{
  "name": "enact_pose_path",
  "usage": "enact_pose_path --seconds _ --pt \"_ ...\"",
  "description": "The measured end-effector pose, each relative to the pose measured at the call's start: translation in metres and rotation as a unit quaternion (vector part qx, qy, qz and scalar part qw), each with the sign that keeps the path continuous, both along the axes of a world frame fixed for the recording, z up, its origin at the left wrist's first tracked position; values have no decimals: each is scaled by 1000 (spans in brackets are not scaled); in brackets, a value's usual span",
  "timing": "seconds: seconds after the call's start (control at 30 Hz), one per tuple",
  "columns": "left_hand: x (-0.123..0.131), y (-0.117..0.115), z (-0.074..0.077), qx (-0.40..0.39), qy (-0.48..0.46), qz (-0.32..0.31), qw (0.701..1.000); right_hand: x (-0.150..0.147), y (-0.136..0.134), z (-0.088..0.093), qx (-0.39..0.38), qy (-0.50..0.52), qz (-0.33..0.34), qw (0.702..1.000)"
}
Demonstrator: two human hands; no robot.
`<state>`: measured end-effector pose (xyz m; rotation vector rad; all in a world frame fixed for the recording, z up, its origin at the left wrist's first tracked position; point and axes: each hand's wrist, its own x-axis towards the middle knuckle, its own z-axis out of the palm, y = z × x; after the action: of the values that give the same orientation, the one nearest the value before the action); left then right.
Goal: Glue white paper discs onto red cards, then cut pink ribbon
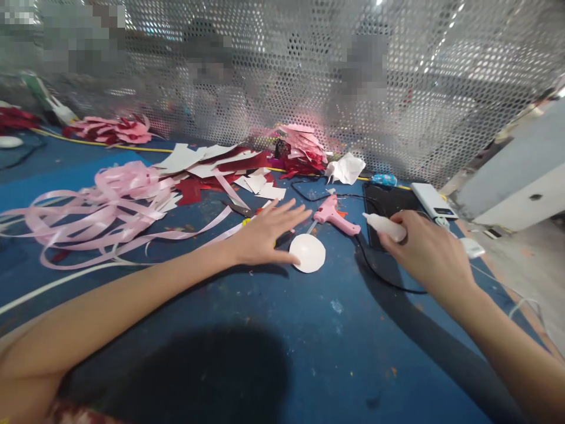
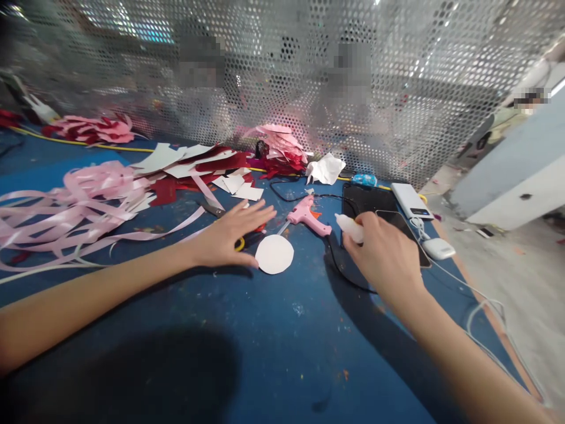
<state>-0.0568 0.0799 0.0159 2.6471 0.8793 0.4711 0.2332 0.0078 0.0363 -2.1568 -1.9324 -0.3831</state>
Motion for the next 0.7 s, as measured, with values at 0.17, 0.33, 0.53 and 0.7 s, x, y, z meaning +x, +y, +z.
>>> enact_pose_path --seconds 0.17,0.33,0.53,0.7 --pt "12 -14 -12 -35 60 -16 997 4 -4 21 147 185 121 964" --pt "13 -16 -14 -71 8 4 997 -1 -4 30 46 606 202 768" --pt "20 -45 -12 -130 -28 -13 991 2 -2 20 -25 656 217 722" --pt "25 -61 -24 -65 -3 -140 988 1 -6 15 -38 666 203 717"
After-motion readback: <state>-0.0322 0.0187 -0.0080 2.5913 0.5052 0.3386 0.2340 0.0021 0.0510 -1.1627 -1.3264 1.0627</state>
